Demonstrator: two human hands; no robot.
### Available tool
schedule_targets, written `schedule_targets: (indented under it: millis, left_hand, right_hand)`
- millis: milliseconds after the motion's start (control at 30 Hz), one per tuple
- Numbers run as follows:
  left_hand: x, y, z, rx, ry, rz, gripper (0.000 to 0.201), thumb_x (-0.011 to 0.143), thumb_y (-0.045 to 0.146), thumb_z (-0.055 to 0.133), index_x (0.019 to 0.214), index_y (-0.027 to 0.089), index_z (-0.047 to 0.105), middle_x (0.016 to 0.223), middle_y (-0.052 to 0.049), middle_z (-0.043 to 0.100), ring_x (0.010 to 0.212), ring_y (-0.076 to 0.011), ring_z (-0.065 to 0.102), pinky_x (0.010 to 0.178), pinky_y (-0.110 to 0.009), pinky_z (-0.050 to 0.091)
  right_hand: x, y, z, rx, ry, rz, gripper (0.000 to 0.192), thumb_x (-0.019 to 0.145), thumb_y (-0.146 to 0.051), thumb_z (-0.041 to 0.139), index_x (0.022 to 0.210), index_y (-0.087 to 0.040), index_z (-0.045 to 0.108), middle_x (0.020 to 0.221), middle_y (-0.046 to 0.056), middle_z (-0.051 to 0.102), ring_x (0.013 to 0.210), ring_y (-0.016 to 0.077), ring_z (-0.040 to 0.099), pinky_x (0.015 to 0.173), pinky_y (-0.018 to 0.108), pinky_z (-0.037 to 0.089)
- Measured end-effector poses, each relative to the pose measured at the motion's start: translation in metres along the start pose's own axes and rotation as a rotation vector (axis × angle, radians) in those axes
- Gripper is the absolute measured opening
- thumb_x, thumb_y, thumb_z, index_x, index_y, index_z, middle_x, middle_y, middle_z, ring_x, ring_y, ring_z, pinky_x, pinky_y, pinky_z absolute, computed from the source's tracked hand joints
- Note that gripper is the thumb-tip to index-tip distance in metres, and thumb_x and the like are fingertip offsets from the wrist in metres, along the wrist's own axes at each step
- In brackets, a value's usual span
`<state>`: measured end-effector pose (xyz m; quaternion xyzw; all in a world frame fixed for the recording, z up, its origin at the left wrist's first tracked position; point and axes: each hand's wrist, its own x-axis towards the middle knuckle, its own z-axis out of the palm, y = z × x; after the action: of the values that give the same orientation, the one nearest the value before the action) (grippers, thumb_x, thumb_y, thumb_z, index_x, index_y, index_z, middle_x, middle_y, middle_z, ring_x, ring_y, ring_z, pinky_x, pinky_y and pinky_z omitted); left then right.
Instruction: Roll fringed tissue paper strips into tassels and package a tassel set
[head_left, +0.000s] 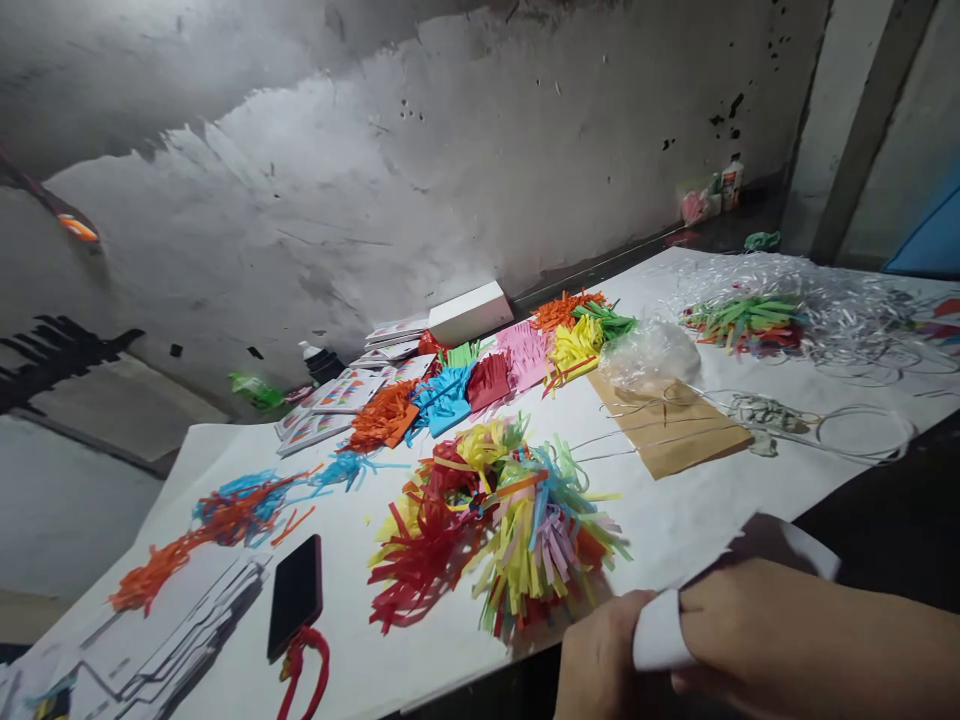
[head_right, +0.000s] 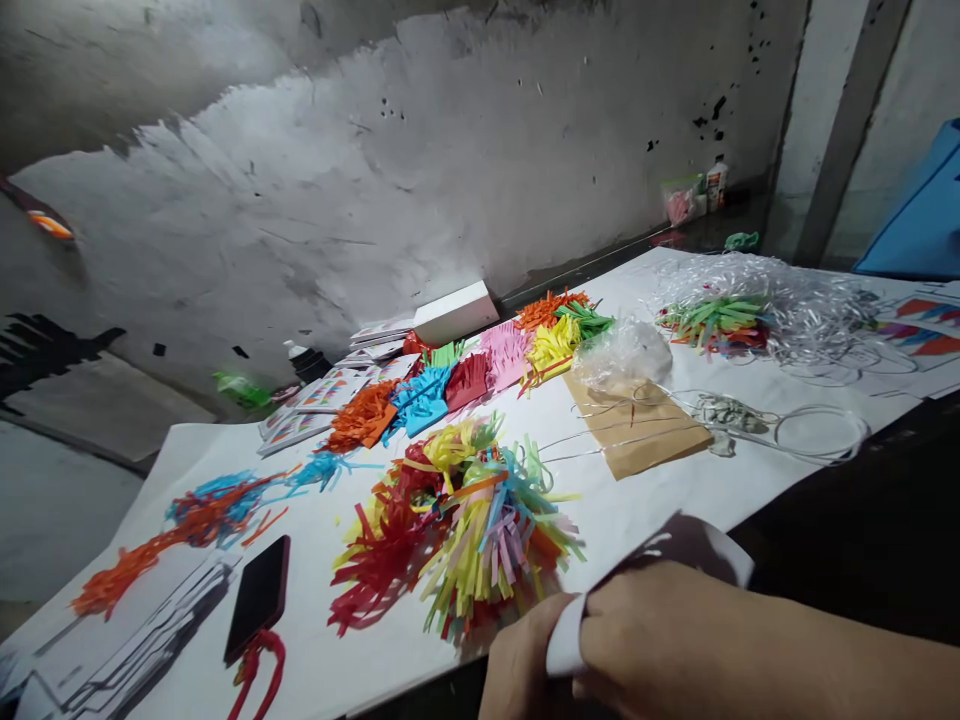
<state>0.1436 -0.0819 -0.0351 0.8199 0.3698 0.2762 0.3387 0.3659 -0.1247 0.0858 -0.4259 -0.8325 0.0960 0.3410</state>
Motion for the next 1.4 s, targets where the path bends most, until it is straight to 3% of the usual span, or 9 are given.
schedule_targets:
  millis: [167, 233, 333, 433, 567, 767, 967, 1167, 1400]
  left_hand:
    - [0.004, -0.009, -0.026, -0.023, 0.434, -0.302, 0.031, 0.089, 0.047, 0.068, 0.107, 0.025, 0.078, 0.098, -0.008, 0.082, 0.093, -0.0319, 0.076, 0.078, -0.035, 0.059]
    - [0.001, -0.010, -0.024, -0.040, 0.579, -0.246, 0.041, 0.088, 0.058, 0.064, 0.103, 0.023, 0.078, 0.093, -0.010, 0.081, 0.089, -0.0328, 0.075, 0.075, -0.037, 0.059]
    - [-0.001, -0.009, -0.003, -0.140, 0.624, -0.161, 0.057, 0.083, 0.073, 0.059, 0.091, 0.021, 0.078, 0.081, -0.010, 0.078, 0.078, -0.0314, 0.073, 0.070, -0.036, 0.058]
    - [-0.001, -0.012, 0.028, -0.284, 0.611, -0.163, 0.069, 0.081, 0.080, 0.054, 0.096, 0.017, 0.077, 0.086, -0.013, 0.077, 0.089, -0.0327, 0.073, 0.081, -0.038, 0.058]
    - [-0.003, -0.025, 0.045, -0.428, 0.515, -0.239, 0.079, 0.080, 0.086, 0.047, 0.104, 0.016, 0.075, 0.087, -0.013, 0.077, 0.083, -0.0298, 0.072, 0.077, -0.034, 0.058]
    - [-0.001, -0.030, 0.015, -0.214, 0.680, -0.214, 0.059, 0.090, 0.074, 0.050, 0.093, 0.019, 0.074, 0.076, -0.008, 0.074, 0.077, -0.0272, 0.069, 0.073, -0.033, 0.054]
    - [0.003, -0.016, 0.021, -0.212, 0.594, -0.070, 0.063, 0.096, 0.070, 0.039, 0.105, 0.019, 0.074, 0.089, -0.011, 0.079, 0.080, -0.0273, 0.073, 0.073, -0.032, 0.056]
    - [0.010, -0.007, 0.010, -0.174, 0.707, -0.092, 0.047, 0.099, 0.059, 0.047, 0.090, 0.021, 0.074, 0.077, -0.006, 0.074, 0.070, -0.0217, 0.068, 0.068, -0.028, 0.052]
    - [-0.015, -0.022, 0.044, -0.238, 0.582, -0.260, 0.066, 0.097, 0.071, 0.033, 0.097, 0.020, 0.074, 0.070, -0.005, 0.072, 0.061, -0.0215, 0.065, 0.057, -0.028, 0.047]
  right_hand:
    - [-0.055, 0.030, 0.030, 0.124, 0.614, 0.371, 0.077, 0.079, -0.046, 0.082, 0.148, -0.030, 0.052, 0.145, 0.010, 0.060, 0.127, 0.0348, 0.062, 0.103, 0.042, 0.055]
    - [-0.072, 0.032, 0.061, 0.510, 0.549, 0.606, 0.102, 0.055, -0.057, 0.093, 0.146, -0.032, 0.055, 0.140, 0.010, 0.064, 0.123, 0.0403, 0.064, 0.095, 0.044, 0.059]
    - [-0.075, 0.022, 0.101, 0.807, 0.445, 0.807, 0.052, 0.069, -0.059, 0.082, 0.107, -0.025, 0.078, 0.100, 0.010, 0.079, 0.091, 0.0365, 0.076, 0.068, 0.038, 0.063]
    - [-0.063, 0.010, 0.111, 0.929, 0.579, 0.928, 0.039, 0.081, -0.057, 0.073, 0.082, -0.018, 0.076, 0.075, 0.007, 0.076, 0.071, 0.0290, 0.073, 0.060, 0.032, 0.059]
    - [-0.057, 0.011, 0.105, 0.831, 0.664, 0.898, 0.041, 0.079, -0.061, 0.072, 0.076, -0.020, 0.076, 0.069, 0.006, 0.072, 0.064, 0.0252, 0.069, 0.058, 0.029, 0.057]
    - [-0.068, 0.031, 0.125, 0.611, 0.447, 0.825, 0.037, 0.078, -0.058, 0.070, 0.067, -0.023, 0.077, 0.067, 0.005, 0.075, 0.066, 0.0261, 0.071, 0.058, 0.027, 0.058]
    - [-0.062, 0.042, 0.121, 0.550, 0.710, 0.917, 0.035, 0.073, -0.056, 0.075, 0.081, -0.023, 0.080, 0.076, 0.008, 0.080, 0.068, 0.0274, 0.076, 0.055, 0.024, 0.060]
    - [-0.061, 0.048, 0.127, 0.566, 0.634, 0.864, 0.033, 0.078, -0.055, 0.072, 0.082, -0.023, 0.080, 0.077, 0.007, 0.080, 0.067, 0.0260, 0.076, 0.061, 0.024, 0.062]
    - [-0.063, 0.062, 0.117, 0.564, 0.714, 0.966, 0.037, 0.077, -0.059, 0.071, 0.082, -0.024, 0.080, 0.076, 0.006, 0.080, 0.067, 0.0265, 0.077, 0.059, 0.024, 0.062]
